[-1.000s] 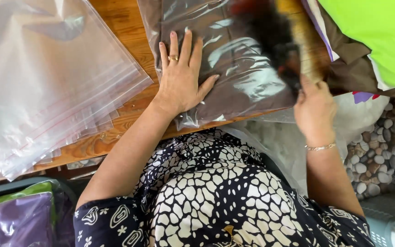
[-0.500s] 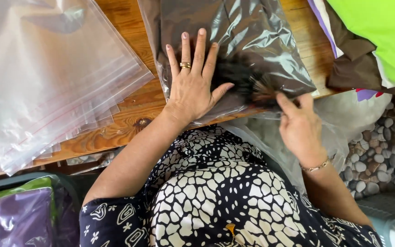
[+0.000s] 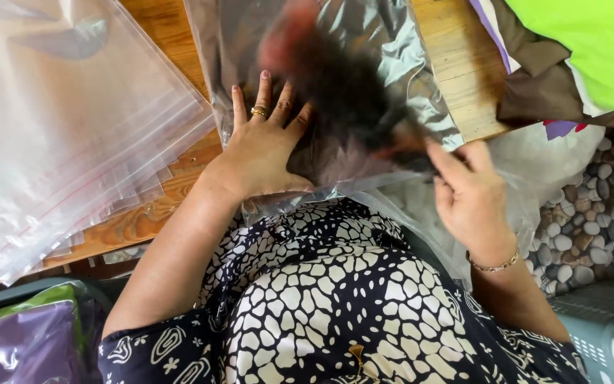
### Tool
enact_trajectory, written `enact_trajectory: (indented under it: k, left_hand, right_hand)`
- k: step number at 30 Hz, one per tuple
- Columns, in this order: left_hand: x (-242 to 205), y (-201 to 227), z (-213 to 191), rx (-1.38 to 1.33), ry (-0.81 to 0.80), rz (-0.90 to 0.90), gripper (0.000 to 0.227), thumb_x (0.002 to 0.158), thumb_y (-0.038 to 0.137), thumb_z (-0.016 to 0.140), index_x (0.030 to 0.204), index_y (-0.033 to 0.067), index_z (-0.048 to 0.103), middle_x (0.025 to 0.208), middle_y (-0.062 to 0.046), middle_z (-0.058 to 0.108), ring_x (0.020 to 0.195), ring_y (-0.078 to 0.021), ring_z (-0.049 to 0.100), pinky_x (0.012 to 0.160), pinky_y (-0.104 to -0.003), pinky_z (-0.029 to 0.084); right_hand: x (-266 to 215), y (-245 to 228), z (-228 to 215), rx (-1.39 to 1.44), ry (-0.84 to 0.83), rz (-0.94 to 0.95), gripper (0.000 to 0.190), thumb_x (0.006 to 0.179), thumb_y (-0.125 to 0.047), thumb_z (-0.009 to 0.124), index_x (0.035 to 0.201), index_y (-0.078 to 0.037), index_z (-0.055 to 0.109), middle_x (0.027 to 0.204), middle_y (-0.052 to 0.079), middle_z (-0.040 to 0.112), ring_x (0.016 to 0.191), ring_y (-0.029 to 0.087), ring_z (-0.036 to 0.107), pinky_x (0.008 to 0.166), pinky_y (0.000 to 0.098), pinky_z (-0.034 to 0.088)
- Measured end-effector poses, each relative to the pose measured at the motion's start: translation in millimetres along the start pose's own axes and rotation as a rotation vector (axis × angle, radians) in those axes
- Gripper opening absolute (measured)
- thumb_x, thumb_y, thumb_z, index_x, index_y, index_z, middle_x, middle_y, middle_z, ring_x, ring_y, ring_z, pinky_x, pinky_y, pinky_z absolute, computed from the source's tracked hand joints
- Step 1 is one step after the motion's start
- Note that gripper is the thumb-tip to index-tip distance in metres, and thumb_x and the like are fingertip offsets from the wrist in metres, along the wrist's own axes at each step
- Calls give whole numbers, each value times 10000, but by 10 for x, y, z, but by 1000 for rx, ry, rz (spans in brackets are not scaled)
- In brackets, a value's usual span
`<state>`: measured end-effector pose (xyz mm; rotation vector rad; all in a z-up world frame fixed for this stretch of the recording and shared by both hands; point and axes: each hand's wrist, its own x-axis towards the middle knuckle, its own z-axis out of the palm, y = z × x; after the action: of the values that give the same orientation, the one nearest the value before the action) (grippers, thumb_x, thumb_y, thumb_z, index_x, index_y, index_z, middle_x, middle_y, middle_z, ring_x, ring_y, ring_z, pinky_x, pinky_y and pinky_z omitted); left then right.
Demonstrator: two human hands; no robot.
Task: Brushing a pillow to clean it and then placing it inside a plastic zip-lock bag and sealing it.
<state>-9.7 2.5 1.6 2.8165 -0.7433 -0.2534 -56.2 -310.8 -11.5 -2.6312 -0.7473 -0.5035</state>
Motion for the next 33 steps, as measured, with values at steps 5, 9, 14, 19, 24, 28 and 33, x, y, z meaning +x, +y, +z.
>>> enact_trajectory:
  k: [5, 9, 14, 19, 24, 28, 33]
  left_hand:
    - [-79, 97, -33, 9, -56, -65, 960, 788, 597, 589, 1484, 152, 100, 1518, -194, -46, 1347, -460, -132, 1018, -686, -69]
    - [-136, 125, -300, -220, -145, -68, 1061, 727, 637, 676, 1473, 112, 136, 1516, -214, -62, 1341, -483, -145, 1015, -672, -105]
    - [128, -16, -223, -198, 329, -174, 774, 827, 592, 519, 1404, 99, 367, 1475, -200, 204, 1347, -427, -33, 997, -667, -127]
    - [280, -234, 178, 93, 245, -253, 1040, 814, 852, 99, 1049, 21, 678, 955, -216, 664, 1157, -450, 523, 1030, -697, -98]
    - [271, -200, 167, 111, 277, -235, 1014, 843, 795, 290, 1493, 26, 171, 1508, -258, 23, 1344, -488, -61, 1027, -728, 13]
    - [280, -186, 219, 148, 299, -229, 1006, 845, 801, 278, 1491, 37, 175, 1509, -260, 62, 1349, -493, -21, 1031, -727, 51]
    - [348, -240, 295, 224, 150, -292, 969, 823, 784, 93, 1498, 91, 32, 1520, -239, -58, 1355, -496, -112, 1071, -645, -86]
  right_hand:
    - [49, 753, 152, -245, -86, 284, 467, 856, 15, 533, 1289, -123, 639, 900, 136, 438, 715, 305, 491, 562, 411, 460]
    - [63, 910, 0, -108, 148, 208, 305, 957, 101, 603, 1254, 85, 672, 942, 180, 495, 798, 324, 545, 763, 410, 477]
    - [457, 70, 72, -64, 27, -36, 398, 837, 103, 581, 1214, -8, 644, 954, 130, 461, 785, 257, 509, 616, 350, 471]
    - [776, 472, 306, -254, -189, -31, 409, 840, -52, 576, 1229, -170, 626, 923, 86, 454, 634, 287, 553, 496, 423, 531]
    - [996, 1172, 177, -305, -44, 254, 394, 904, 11, 545, 1269, -13, 693, 910, 177, 531, 729, 402, 566, 602, 503, 483]
    - [1034, 389, 114, -156, 101, 73, 422, 889, 118, 599, 1301, 51, 664, 922, 161, 494, 772, 321, 535, 721, 423, 497]
    - [1057, -267, 341, -142, -127, -269, 487, 821, 64, 553, 1250, -157, 617, 939, 80, 436, 468, 155, 420, 339, 265, 414]
